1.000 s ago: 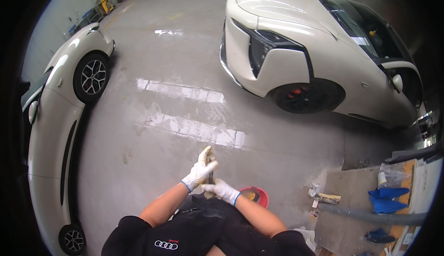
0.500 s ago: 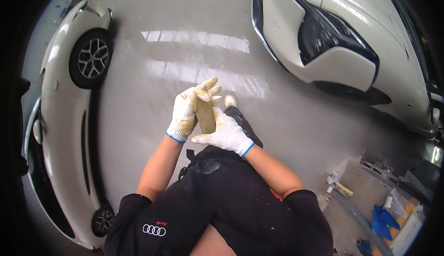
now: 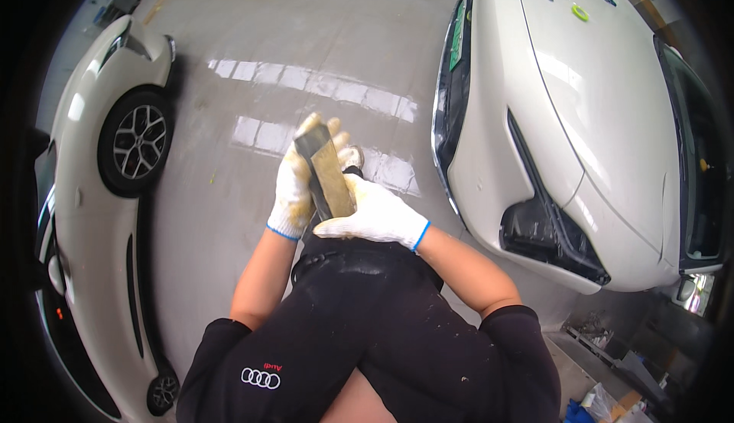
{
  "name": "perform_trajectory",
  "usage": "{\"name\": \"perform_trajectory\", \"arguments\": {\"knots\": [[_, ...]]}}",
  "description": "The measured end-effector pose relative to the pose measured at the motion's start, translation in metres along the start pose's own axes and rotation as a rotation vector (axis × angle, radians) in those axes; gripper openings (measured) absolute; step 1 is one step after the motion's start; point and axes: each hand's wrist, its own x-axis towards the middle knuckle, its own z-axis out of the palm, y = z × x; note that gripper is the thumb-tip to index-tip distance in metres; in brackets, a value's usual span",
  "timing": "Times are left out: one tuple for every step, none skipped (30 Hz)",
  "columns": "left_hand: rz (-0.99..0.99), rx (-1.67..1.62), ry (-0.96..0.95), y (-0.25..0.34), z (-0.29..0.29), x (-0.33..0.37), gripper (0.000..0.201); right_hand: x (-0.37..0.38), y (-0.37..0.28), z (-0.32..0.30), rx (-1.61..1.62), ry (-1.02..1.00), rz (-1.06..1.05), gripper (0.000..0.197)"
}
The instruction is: The person inspects a white car's front bumper, then uses a pneumatic tool to clean the area. They mix a yellow body filler in a can and apply it to the bumper with a spreader, smoothing the surface.
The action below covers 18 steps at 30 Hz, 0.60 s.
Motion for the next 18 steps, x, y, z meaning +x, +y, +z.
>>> {"name": "perform_trajectory", "arguments": {"knots": [[-0.013,-0.134,0.065,0.008,0.002,0.038,0.082,0.018,-0.016,-0.022,0.140,-0.030,0.058,0.090],[0.027,-0.206,0.009,0.019,0.005,0.076,0.077,0.032,-0.032,-0.045,0.169,-0.010,0.057,0.080],[-0.023,-0.302,0.010,0.033,0.009,0.116,0.083,0.047,-0.050,-0.070,0.220,0.091,0.008,0.078],[-0.065,-0.334,-0.050,0.047,0.016,0.150,0.079,0.059,-0.068,-0.096,0.273,0.181,-0.026,0.077],[-0.131,-0.357,-0.073,0.061,0.024,0.186,0.076,0.075,-0.085,-0.122,0.337,0.273,-0.064,0.075],[-0.183,-0.354,-0.158,0.071,0.034,0.218,0.077,0.091,-0.101,-0.152,0.360,0.365,-0.102,0.067],[-0.259,-0.338,-0.209,0.080,0.046,0.248,0.078,0.115,-0.114,-0.176,0.518,0.498,-0.354,0.054],[-0.357,-0.309,-0.231,0.087,0.055,0.277,0.079,0.135,-0.125,-0.205,0.593,0.494,-0.361,0.047],[-0.418,-0.282,-0.274,0.092,0.065,0.304,0.072,0.154,-0.134,-0.236,0.680,0.480,-0.379,0.040],[-0.474,-0.181,-0.300,0.095,0.073,0.330,0.070,0.178,-0.140,-0.265,0.624,0.538,-0.393,0.036],[-0.512,-0.111,-0.350,0.094,0.080,0.358,0.067,0.201,-0.144,-0.295,0.576,0.600,-0.374,0.031],[-0.704,-0.055,-0.283,0.099,0.083,0.388,0.062,0.222,-0.147,-0.320,0.465,0.680,-0.373,0.034],[-0.672,-0.034,-0.299,0.098,0.089,0.425,0.060,0.246,-0.151,-0.349,0.463,0.716,-0.341,0.033],[-0.648,0.007,-0.276,0.099,0.094,0.462,0.059,0.272,-0.157,-0.380,0.451,0.744,-0.319,0.032],[-0.608,0.013,-0.265,0.100,0.100,0.505,0.058,0.301,-0.166,-0.413,0.439,0.762,-0.296,0.031],[-0.593,0.024,-0.210,0.102,0.107,0.548,0.055,0.326,-0.176,-0.446,0.438,0.742,-0.261,0.028],[-0.588,0.025,-0.254,0.107,0.114,0.587,0.057,0.350,-0.188,-0.477,0.436,0.736,-0.282,0.027],[-0.580,0.029,-0.299,0.116,0.123,0.626,0.058,0.375,-0.203,-0.509,0.455,0.715,-0.332,0.026]]}}
